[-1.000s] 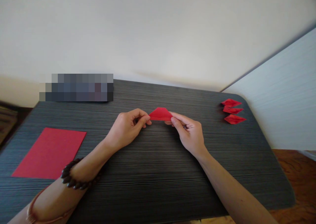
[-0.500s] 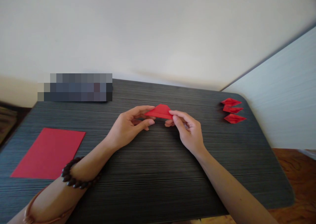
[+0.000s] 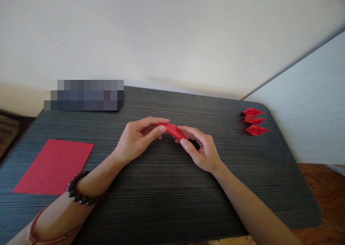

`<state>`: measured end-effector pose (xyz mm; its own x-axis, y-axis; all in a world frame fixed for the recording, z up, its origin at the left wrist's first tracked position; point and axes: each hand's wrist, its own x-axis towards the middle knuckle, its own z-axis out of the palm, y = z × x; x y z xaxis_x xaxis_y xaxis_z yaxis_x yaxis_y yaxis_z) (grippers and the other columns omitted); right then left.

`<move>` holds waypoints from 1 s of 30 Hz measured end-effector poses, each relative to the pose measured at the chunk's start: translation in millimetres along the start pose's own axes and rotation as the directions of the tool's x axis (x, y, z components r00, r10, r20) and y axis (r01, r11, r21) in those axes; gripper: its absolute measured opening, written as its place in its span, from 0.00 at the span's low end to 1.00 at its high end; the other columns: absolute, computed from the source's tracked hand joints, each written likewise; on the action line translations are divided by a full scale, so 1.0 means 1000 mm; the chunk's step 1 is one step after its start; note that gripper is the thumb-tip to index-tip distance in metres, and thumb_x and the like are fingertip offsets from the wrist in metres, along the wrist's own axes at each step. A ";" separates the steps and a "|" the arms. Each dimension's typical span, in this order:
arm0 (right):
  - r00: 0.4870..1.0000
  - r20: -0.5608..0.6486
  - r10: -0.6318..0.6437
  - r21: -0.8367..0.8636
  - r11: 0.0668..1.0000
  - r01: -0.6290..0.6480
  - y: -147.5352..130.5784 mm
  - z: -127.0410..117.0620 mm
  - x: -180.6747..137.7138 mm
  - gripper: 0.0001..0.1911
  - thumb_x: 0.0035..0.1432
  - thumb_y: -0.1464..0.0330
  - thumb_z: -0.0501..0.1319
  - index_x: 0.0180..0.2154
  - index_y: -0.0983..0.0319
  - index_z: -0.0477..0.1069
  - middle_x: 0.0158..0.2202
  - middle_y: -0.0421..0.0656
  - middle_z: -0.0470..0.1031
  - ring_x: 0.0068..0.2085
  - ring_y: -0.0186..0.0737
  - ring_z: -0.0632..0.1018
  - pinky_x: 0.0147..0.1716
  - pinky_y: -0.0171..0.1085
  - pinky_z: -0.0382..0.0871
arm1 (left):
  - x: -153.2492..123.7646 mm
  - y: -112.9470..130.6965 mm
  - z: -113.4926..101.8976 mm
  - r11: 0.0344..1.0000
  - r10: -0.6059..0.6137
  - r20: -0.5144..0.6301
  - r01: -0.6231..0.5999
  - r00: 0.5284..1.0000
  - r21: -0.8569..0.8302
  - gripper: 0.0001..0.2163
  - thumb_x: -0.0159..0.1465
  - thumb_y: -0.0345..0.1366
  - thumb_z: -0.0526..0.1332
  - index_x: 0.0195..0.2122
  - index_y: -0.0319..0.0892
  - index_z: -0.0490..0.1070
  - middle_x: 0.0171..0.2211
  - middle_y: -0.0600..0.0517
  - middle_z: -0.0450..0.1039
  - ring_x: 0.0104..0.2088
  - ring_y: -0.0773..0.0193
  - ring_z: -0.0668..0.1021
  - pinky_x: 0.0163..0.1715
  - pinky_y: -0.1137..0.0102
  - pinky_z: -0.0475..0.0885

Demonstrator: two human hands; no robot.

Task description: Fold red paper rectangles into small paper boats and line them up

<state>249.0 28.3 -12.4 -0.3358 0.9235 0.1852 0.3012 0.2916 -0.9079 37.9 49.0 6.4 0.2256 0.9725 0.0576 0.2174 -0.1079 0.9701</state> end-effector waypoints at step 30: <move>0.998 0.026 -0.055 -0.001 0.998 0.055 -0.007 0.002 0.004 0.19 0.54 0.67 0.63 0.49 0.62 0.67 0.42 0.45 0.76 0.38 0.37 0.76 0.39 0.40 0.71 | -0.003 -0.008 0.005 0.985 0.174 0.076 -0.175 0.982 0.000 0.16 0.59 0.35 0.65 0.49 0.47 0.72 0.47 0.50 0.73 0.47 0.59 0.76 0.49 0.66 0.71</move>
<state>243.8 29.7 -6.1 -0.3746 0.8994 0.2252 0.2830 0.3422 -0.8960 40.2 45.5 -2.5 0.3316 0.9203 0.2076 0.1749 -0.2762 0.9450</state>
